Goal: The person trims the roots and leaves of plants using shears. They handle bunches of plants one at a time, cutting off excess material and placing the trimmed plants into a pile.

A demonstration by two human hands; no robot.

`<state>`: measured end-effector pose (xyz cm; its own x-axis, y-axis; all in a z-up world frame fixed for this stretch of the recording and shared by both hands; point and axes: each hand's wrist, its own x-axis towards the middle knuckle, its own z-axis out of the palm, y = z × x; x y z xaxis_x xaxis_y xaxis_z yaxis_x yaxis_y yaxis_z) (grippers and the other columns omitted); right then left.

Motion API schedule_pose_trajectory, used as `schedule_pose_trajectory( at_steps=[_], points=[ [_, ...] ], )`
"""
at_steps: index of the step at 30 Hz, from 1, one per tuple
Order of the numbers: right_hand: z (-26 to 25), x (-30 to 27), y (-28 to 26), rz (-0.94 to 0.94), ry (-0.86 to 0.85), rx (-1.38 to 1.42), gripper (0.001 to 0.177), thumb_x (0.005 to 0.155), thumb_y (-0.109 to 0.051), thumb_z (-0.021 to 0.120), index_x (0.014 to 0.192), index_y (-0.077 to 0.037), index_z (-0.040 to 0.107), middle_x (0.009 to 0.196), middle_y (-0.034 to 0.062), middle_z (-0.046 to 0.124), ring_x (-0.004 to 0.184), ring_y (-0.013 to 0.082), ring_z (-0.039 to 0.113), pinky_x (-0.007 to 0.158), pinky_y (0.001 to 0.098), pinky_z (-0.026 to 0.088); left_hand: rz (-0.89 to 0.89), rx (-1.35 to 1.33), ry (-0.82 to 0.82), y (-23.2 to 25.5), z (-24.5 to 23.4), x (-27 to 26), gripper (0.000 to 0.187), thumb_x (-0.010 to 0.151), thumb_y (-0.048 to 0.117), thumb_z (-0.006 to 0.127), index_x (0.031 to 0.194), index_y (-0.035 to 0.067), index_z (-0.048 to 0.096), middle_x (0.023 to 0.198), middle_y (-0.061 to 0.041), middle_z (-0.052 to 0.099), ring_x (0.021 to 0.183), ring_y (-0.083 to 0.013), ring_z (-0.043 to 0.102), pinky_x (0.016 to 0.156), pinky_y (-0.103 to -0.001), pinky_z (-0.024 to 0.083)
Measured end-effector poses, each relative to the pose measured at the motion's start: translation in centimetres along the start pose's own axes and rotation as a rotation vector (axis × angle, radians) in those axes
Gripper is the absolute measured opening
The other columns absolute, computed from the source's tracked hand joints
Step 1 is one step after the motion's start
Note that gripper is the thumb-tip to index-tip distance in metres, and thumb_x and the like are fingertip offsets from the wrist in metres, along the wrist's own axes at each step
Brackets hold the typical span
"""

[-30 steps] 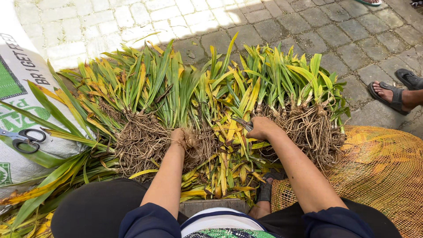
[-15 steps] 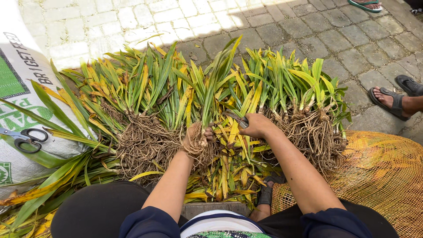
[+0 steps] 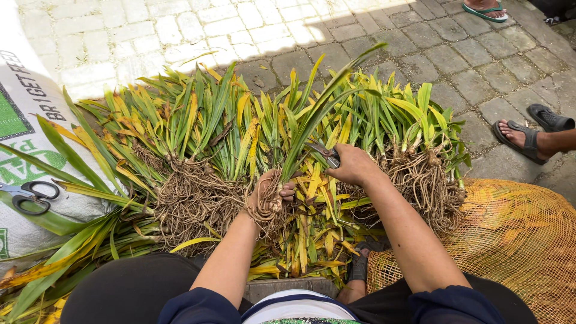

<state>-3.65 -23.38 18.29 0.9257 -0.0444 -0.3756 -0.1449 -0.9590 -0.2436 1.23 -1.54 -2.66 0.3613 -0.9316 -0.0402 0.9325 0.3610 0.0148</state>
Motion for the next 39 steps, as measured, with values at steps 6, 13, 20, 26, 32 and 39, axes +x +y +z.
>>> schedule_pose_trajectory(
  at_steps=[6,13,20,26,32,39],
  points=[
    [0.1,-0.5,0.1,0.01,-0.009,0.012,0.047,0.074,-0.035,0.069,0.111,-0.008,0.062,0.095,0.012,0.066,0.095,0.0282,0.066,0.086,0.0406,0.05,-0.003,-0.038,0.036,-0.8,-0.1,-0.1,0.048,0.093,0.04,0.036,0.116,0.0,0.05,0.077,-0.004,0.035,0.062,-0.0155,0.038,0.065,-0.033,0.033],
    [0.2,0.1,-0.1,-0.091,-0.04,0.089,0.057,0.073,-0.036,0.071,0.119,-0.005,0.059,0.1,0.0176,0.065,0.1,0.0365,0.064,0.087,0.0459,0.049,-0.005,-0.024,0.166,-1.5,2.8,-0.6,0.036,0.097,0.034,0.033,0.109,0.004,0.048,0.076,-0.002,0.031,0.059,-0.0156,0.034,0.062,-0.032,0.03],
    [0.7,0.0,0.4,-0.034,-0.095,0.177,0.053,0.074,-0.04,0.074,0.115,-0.008,0.063,0.095,0.0146,0.067,0.095,0.0316,0.066,0.083,0.0424,0.05,0.392,0.945,0.527,0.9,-5.4,0.8,0.044,0.099,0.034,0.038,0.129,0.004,0.05,0.119,-0.021,0.051,0.107,-0.0351,0.055,0.092,-0.039,0.04],
    [1.1,0.3,1.3,-0.025,-0.09,0.201,0.038,0.074,-0.036,0.075,0.097,-0.006,0.07,0.08,0.0124,0.064,0.081,0.0304,0.064,0.073,0.0407,0.048,0.539,1.289,0.82,0.7,-3.5,1.2,0.047,0.086,0.031,0.051,0.129,0.014,0.057,0.128,-0.018,0.053,0.127,-0.0383,0.044,0.109,-0.049,0.03],
    [1.9,1.9,3.7,0.05,-0.004,0.269,0.025,0.075,-0.028,0.074,0.088,-0.008,0.071,0.072,0.0076,0.062,0.069,0.0234,0.062,0.067,0.0357,0.048,0.548,1.313,0.87,0.2,0.1,-0.2,0.05,0.085,0.03,0.049,0.132,0.014,0.053,0.13,-0.017,0.053,0.129,-0.0371,0.043,0.11,-0.049,0.03],
    [0.5,1.7,4.6,0.133,0.033,0.221,0.045,0.071,-0.032,0.073,0.107,-0.006,0.068,0.09,0.0182,0.066,0.092,0.0348,0.066,0.078,0.0453,0.048,0.586,1.408,0.939,-2.7,8.8,-2.2,0.05,0.083,0.024,0.042,0.13,0.008,0.05,0.111,-0.027,0.06,0.114,-0.0455,0.054,0.097,-0.055,0.038]
  ],
)
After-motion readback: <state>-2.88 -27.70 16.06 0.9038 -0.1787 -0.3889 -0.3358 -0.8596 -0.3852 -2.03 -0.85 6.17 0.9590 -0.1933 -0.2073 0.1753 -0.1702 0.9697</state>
